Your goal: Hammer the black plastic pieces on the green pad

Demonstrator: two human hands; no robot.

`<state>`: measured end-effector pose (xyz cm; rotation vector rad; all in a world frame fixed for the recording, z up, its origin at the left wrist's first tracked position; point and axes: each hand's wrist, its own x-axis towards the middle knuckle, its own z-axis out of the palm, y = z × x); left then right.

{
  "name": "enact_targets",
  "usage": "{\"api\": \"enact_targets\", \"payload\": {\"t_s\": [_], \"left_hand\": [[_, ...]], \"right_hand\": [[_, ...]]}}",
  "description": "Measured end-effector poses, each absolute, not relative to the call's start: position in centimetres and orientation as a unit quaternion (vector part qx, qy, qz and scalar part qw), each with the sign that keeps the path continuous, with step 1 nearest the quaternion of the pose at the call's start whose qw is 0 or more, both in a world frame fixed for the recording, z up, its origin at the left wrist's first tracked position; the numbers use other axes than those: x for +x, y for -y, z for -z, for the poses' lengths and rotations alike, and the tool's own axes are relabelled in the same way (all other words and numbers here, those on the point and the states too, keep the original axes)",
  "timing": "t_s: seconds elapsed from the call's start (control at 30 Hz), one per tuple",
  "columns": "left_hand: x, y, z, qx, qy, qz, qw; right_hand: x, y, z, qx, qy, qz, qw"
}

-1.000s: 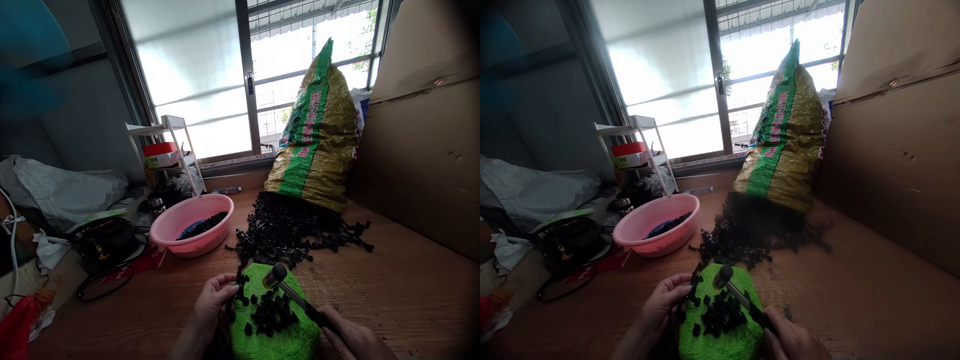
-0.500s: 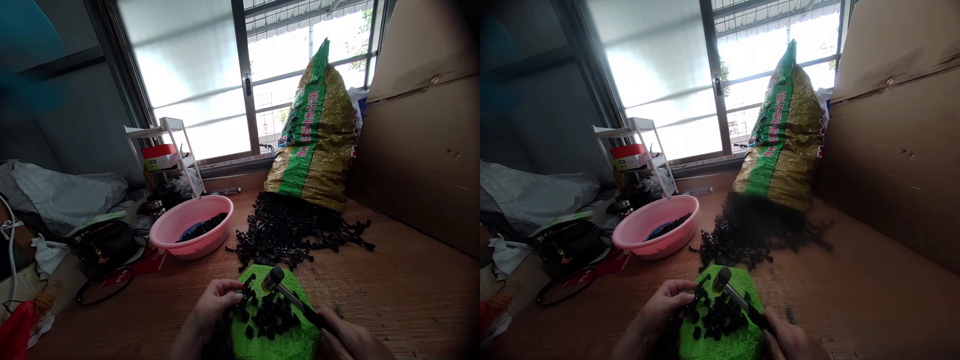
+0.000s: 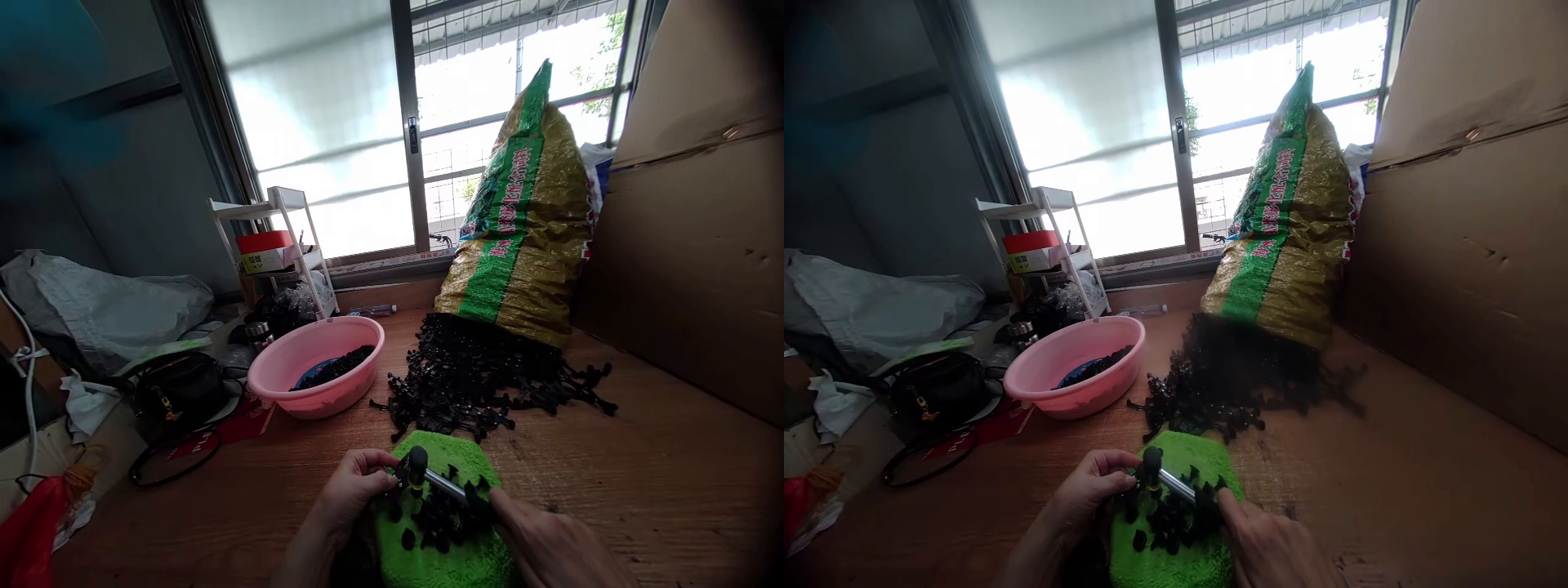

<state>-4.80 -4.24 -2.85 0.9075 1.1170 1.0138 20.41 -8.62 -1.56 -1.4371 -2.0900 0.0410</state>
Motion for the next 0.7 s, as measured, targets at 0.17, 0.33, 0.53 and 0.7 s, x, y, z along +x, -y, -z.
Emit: {"api": "enact_targets", "payload": {"t_s": [0.17,0.33,0.53,0.7], "left_hand": [[-4.7,4.1,2.7,0.409,-0.479,-0.448,0.634],[-4.7,4.1,3.0,0.396,-0.493,-0.453,0.629],[-4.9,3.7,3.9,0.400,-0.484,-0.448,0.636],[-6.6,6.0,3.6,0.344,-0.428,-0.493,0.675]], "right_hand": [[20.0,8.2,0.9,-0.509,0.825,-0.040,0.243],[20.3,8.4,-0.1,-0.468,0.855,-0.124,0.185],[20.1,8.1,0.3,-0.500,0.838,-0.146,0.162],[21.6,9.1,0.4,-0.493,0.794,-0.238,0.264]]}}
